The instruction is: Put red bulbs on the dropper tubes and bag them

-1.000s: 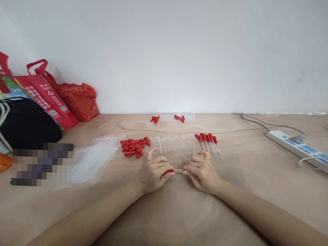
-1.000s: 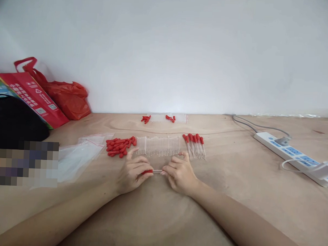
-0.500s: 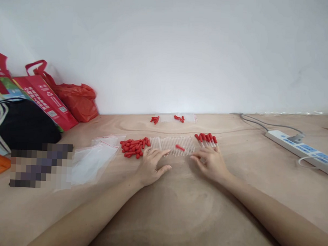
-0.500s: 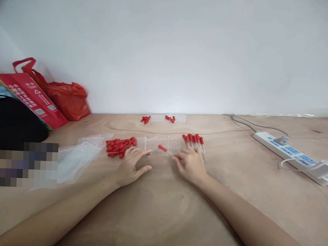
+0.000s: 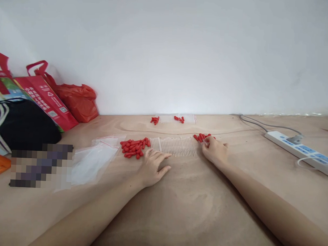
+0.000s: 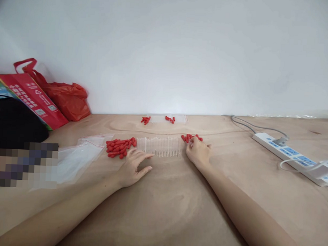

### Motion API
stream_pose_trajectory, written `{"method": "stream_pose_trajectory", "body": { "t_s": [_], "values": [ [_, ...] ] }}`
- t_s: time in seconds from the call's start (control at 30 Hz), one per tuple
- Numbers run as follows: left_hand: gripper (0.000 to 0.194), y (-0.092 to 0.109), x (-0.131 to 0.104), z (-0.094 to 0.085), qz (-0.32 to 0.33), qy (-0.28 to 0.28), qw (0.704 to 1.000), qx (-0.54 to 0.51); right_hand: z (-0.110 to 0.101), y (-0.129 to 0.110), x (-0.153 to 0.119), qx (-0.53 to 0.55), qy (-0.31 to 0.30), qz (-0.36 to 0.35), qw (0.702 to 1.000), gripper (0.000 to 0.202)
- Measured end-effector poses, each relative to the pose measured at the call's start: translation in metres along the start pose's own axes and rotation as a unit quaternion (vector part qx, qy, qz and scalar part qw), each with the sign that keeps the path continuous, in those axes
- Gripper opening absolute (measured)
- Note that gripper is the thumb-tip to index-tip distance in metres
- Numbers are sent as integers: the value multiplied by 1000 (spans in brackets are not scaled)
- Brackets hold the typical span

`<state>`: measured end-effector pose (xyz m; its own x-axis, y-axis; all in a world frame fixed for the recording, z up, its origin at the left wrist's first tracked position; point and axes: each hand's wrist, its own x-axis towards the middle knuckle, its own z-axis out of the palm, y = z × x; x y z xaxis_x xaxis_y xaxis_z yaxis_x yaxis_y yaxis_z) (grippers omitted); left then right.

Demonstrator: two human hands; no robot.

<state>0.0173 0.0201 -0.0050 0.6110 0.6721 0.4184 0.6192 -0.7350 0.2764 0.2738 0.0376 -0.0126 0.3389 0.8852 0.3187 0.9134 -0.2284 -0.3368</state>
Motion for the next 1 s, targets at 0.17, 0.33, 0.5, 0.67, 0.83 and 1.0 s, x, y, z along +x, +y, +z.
{"method": "stream_pose_trajectory", "body": {
  "t_s": [0.17, 0.33, 0.5, 0.67, 0.83, 1.0],
  "values": [
    [26, 0, 0, -1, 2, 6, 1000, 2, 2, 1, 0, -4, 3, -22, 1000, 25],
    [22, 0, 0, 1, 3, 30, 999, 23, 1, -6, 0, -13, -1, -50, 999, 25],
    [9, -4, 0, 0, -71, 107, 987, 98, 4, -24, 9, -41, -49, -34, 997, 30],
    [18, -25, 4, -16, -177, 141, 957, 179, 9, -32, 20, -84, -85, -13, 993, 35],
    [19, -42, 8, -30, -208, 81, 947, 230, 10, -35, 23, -112, -94, -24, 989, 28],
    [18, -48, 9, -31, -190, 96, 934, 288, 12, -39, 23, -131, -95, -25, 987, 28]
  ]
}}
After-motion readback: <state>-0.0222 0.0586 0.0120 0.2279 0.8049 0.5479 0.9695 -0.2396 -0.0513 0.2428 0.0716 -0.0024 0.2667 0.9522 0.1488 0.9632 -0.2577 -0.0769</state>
